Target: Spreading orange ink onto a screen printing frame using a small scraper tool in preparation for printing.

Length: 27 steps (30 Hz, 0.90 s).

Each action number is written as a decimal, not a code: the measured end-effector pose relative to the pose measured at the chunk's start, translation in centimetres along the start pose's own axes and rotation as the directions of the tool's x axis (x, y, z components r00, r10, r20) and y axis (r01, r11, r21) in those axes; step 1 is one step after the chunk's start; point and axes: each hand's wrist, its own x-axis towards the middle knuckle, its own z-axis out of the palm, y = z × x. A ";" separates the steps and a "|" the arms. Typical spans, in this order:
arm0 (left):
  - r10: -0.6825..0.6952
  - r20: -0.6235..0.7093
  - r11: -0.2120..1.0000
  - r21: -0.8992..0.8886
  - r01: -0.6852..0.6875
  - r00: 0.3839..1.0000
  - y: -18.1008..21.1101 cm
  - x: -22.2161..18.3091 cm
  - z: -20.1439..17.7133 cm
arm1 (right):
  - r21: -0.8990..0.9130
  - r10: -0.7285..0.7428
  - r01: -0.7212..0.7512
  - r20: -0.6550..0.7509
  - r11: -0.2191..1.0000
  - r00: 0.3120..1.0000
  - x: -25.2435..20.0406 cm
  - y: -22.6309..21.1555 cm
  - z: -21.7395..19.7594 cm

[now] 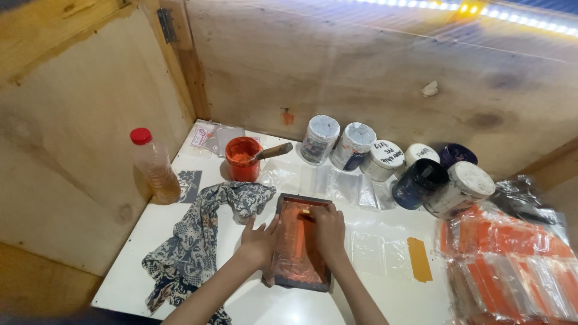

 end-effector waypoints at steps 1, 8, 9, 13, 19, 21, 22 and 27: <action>0.000 0.003 1.000 0.000 0.000 1.000 0.0 -0.1 -0.1 | 0.002 0.001 -0.001 0.002 1.000 1.000 -0.7 0.2 0.8; 0.007 0.000 0.999 0.051 -0.007 1.000 0.1 0.3 0.1 | -0.090 -0.059 0.060 0.014 0.994 0.998 -4.6 -2.1 0.9; 0.004 -0.005 0.998 0.060 -0.004 1.000 0.1 0.4 0.2 | -0.103 -0.075 0.077 0.021 0.992 0.997 -5.0 -1.9 1.2; 0.001 -0.008 1.000 0.014 -0.001 1.000 0.0 0.4 0.3 | -0.096 -0.080 0.079 -0.002 0.992 0.997 -6.6 -2.2 1.7; -0.009 -0.013 1.000 0.021 0.009 1.000 0.1 0.6 0.2 | -0.039 -0.096 0.094 -0.030 0.995 0.995 -9.0 -2.8 1.4; -0.018 -0.007 1.000 0.023 0.018 1.000 0.2 0.2 0.0 | -0.051 -0.091 0.091 0.002 0.995 0.996 -9.9 -3.1 1.4; -0.019 -0.007 1.000 0.025 0.019 1.000 0.2 0.1 -0.1 | -0.050 -0.091 0.091 0.001 0.995 0.996 -10.2 -3.1 1.4; -0.020 0.015 0.999 0.033 0.019 1.000 0.3 0.6 0.1 | -0.082 -0.203 0.199 -0.048 0.977 0.978 -12.1 -2.6 0.8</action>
